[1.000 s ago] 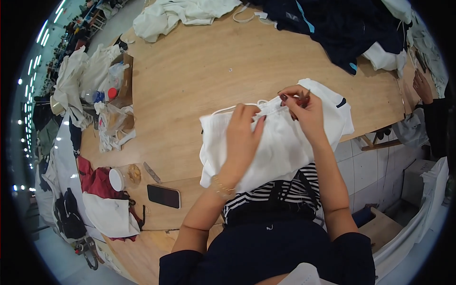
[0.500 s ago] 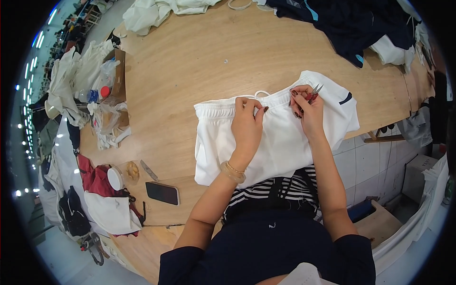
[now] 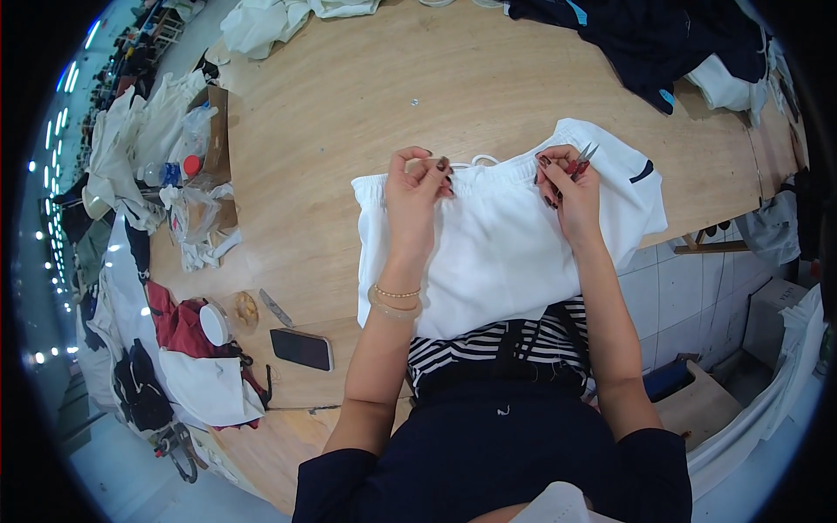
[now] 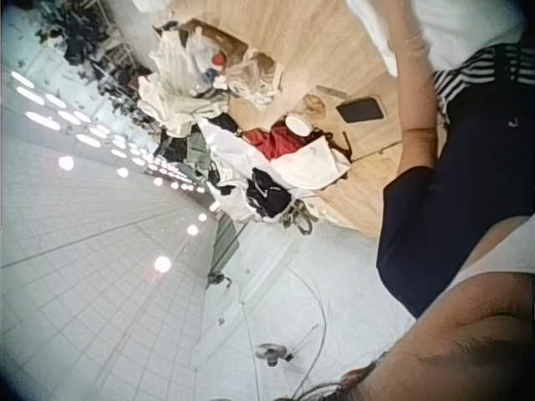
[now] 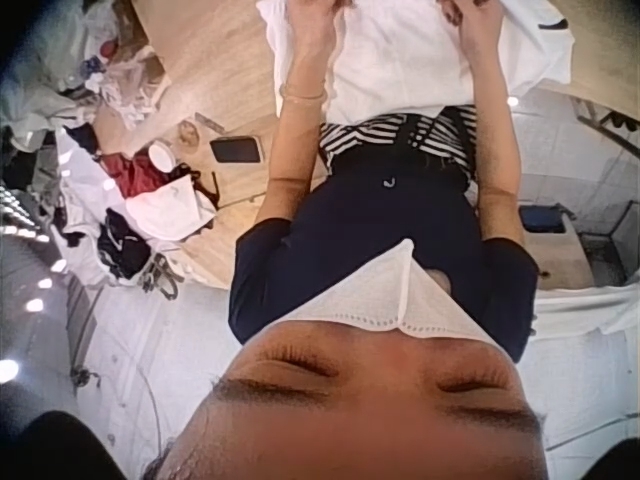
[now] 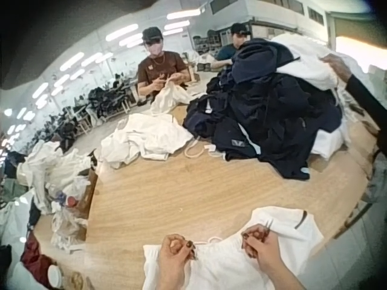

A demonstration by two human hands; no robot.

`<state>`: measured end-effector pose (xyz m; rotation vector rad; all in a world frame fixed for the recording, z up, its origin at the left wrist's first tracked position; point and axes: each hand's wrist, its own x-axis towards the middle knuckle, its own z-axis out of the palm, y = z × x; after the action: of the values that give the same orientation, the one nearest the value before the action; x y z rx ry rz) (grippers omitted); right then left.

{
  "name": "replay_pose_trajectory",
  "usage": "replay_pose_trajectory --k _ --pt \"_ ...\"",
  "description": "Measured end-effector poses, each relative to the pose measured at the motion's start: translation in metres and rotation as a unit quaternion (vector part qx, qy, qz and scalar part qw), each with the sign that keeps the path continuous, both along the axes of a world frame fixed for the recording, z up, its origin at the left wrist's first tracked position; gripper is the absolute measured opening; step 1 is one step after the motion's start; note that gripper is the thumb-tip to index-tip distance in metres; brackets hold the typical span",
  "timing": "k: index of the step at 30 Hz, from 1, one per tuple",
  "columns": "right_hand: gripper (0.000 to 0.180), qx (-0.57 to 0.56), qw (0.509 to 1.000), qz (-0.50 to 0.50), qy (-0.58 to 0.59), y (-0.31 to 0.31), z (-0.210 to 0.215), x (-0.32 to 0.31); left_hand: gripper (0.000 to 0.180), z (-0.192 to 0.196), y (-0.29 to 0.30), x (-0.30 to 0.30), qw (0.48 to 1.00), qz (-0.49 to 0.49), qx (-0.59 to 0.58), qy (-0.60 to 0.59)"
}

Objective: Trimming loose threads from white athletic shorts using a small pair of snips.

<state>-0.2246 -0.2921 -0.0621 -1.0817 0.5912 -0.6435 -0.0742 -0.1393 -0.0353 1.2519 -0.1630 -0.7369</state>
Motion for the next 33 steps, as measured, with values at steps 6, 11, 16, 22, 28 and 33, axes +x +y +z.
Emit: replay_pose_trajectory --k 6,11,16,22,28,33 --pt "0.006 -0.009 1.000 0.001 0.002 0.000 -0.001 0.000 0.015 -0.002 0.003 0.010 0.975 0.152 -0.157 0.039" --pt "0.007 -0.005 1.000 0.004 0.009 0.001 0.001 0.001 0.035 -0.010 0.009 0.004 0.965 -0.039 -0.014 -0.259" --pt "0.017 -0.354 0.915 0.076 0.179 0.013 0.018 0.014 0.060 -0.008 0.005 -0.015 0.860 -0.145 0.167 -0.460" --pt "0.014 -0.477 0.831 0.144 0.246 0.021 0.030 0.035 0.052 -0.018 0.008 -0.018 0.867 -0.114 0.155 -0.459" --pt "0.014 -0.377 0.905 0.089 0.174 0.000 0.024 0.054 0.049 -0.019 0.008 -0.017 0.861 -0.120 0.156 -0.469" --pt "0.015 -0.293 0.943 -0.065 0.142 -0.021 0.018 0.061 0.035 -0.017 0.010 -0.014 0.885 -0.124 0.136 -0.428"
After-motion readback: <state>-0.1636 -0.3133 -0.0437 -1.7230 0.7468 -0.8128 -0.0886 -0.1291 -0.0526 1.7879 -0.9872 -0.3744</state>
